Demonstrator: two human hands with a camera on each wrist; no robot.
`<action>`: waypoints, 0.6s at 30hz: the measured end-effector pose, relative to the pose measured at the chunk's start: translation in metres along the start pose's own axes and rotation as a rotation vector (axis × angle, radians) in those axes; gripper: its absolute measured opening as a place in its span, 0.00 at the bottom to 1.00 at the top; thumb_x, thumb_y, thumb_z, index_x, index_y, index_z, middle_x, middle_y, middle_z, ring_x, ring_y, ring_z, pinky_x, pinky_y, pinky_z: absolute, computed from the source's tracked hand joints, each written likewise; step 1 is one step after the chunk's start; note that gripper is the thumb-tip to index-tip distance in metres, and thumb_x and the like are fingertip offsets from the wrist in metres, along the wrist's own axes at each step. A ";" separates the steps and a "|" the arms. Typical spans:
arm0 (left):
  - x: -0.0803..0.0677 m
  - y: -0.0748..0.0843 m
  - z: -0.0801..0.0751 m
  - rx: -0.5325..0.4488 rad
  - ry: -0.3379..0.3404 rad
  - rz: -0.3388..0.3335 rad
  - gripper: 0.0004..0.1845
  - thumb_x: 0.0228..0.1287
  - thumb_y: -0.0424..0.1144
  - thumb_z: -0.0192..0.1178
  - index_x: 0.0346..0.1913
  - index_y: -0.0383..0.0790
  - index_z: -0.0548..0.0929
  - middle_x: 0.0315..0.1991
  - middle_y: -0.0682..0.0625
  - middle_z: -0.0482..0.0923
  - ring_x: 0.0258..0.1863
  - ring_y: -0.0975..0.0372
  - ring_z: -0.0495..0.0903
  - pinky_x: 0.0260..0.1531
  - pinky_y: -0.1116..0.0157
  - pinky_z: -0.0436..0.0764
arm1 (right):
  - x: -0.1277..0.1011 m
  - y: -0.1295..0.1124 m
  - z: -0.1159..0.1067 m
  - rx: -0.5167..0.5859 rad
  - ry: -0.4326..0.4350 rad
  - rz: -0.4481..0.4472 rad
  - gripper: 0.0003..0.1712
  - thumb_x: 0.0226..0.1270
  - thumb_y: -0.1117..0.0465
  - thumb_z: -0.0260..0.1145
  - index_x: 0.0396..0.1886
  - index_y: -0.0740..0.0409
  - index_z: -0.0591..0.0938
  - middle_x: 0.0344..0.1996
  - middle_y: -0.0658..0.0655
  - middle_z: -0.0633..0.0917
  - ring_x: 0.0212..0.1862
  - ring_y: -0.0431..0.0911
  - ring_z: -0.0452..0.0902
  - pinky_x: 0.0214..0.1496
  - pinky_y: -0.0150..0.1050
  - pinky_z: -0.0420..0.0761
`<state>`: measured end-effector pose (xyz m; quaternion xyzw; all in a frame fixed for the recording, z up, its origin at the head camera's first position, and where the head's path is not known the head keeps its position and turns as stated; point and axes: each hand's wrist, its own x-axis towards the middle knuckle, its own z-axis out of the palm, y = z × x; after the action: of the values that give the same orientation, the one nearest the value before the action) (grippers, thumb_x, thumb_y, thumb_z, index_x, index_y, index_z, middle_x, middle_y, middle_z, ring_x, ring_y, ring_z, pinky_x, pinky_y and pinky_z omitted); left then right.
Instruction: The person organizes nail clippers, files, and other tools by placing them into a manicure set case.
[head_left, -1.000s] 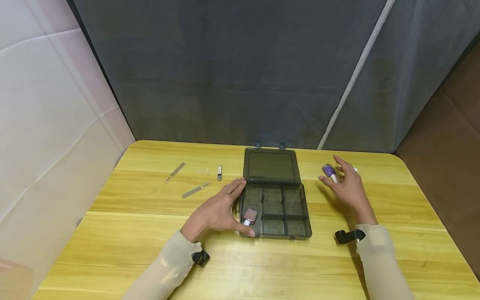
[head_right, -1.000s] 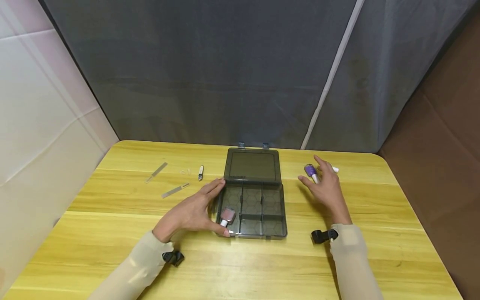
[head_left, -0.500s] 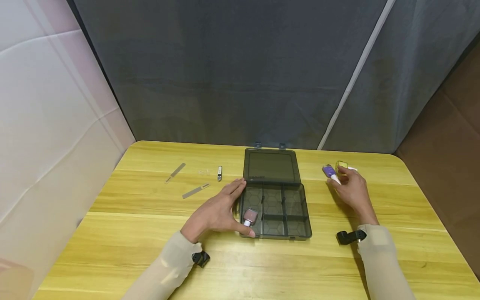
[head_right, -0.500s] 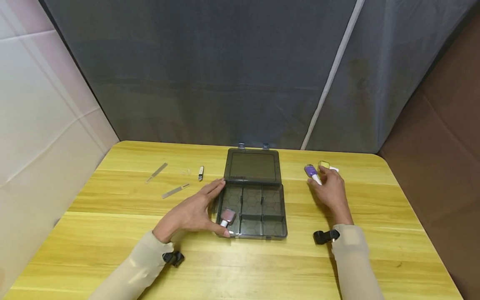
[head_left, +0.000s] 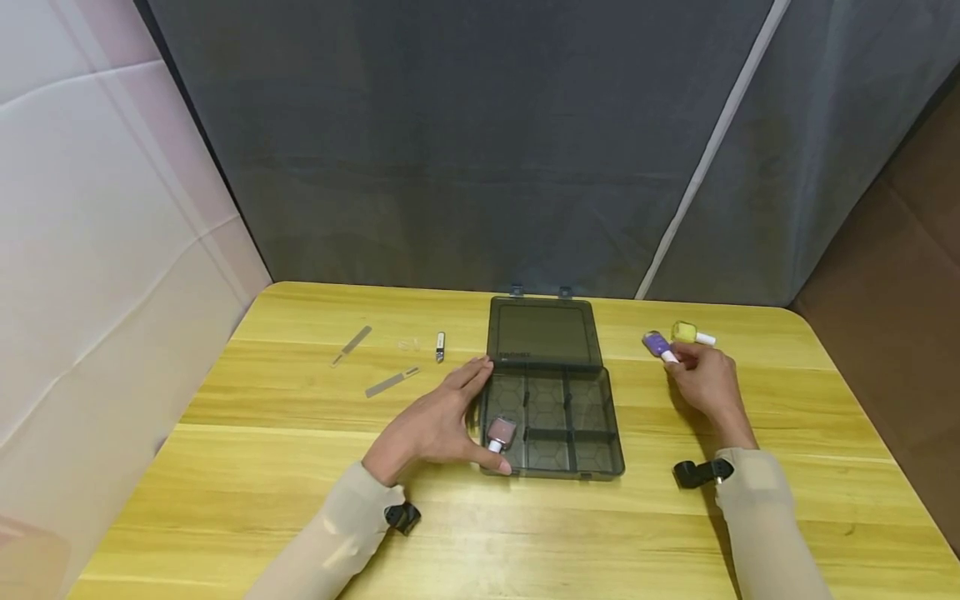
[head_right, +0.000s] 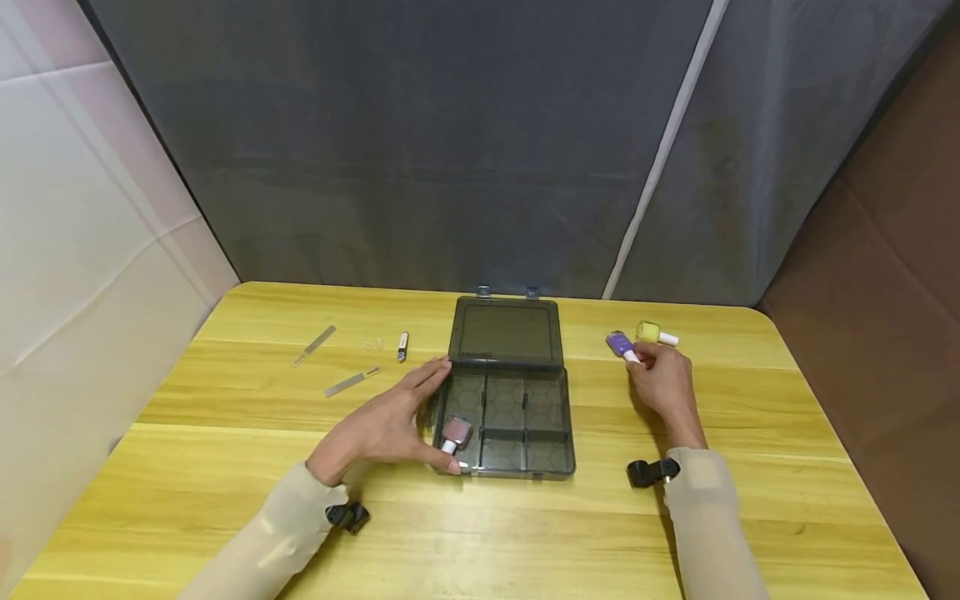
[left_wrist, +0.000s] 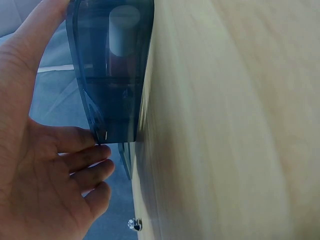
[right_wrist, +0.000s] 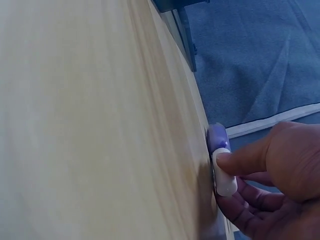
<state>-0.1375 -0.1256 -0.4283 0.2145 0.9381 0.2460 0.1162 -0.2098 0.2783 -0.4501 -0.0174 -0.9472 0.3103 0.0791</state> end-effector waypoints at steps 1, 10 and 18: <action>0.000 0.000 0.000 -0.001 0.000 0.000 0.79 0.33 0.79 0.74 0.84 0.45 0.45 0.85 0.50 0.40 0.84 0.56 0.46 0.73 0.50 0.70 | 0.000 0.000 0.000 0.001 -0.002 0.000 0.20 0.72 0.63 0.65 0.58 0.70 0.83 0.45 0.69 0.88 0.46 0.61 0.85 0.50 0.55 0.81; 0.000 0.000 0.000 -0.008 0.000 -0.005 0.79 0.32 0.79 0.75 0.84 0.46 0.45 0.85 0.50 0.40 0.84 0.55 0.47 0.73 0.50 0.70 | 0.000 0.002 0.000 0.014 -0.034 0.019 0.20 0.74 0.64 0.63 0.61 0.68 0.82 0.47 0.69 0.87 0.47 0.59 0.83 0.49 0.50 0.79; 0.000 0.001 0.000 -0.009 0.005 -0.003 0.79 0.32 0.78 0.75 0.84 0.45 0.45 0.85 0.50 0.41 0.84 0.55 0.47 0.73 0.50 0.69 | 0.000 -0.001 0.000 0.040 -0.027 0.009 0.19 0.74 0.66 0.62 0.61 0.66 0.82 0.48 0.68 0.87 0.48 0.59 0.82 0.49 0.46 0.77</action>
<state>-0.1369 -0.1250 -0.4274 0.2118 0.9377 0.2505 0.1150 -0.2095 0.2780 -0.4494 -0.0162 -0.9417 0.3298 0.0654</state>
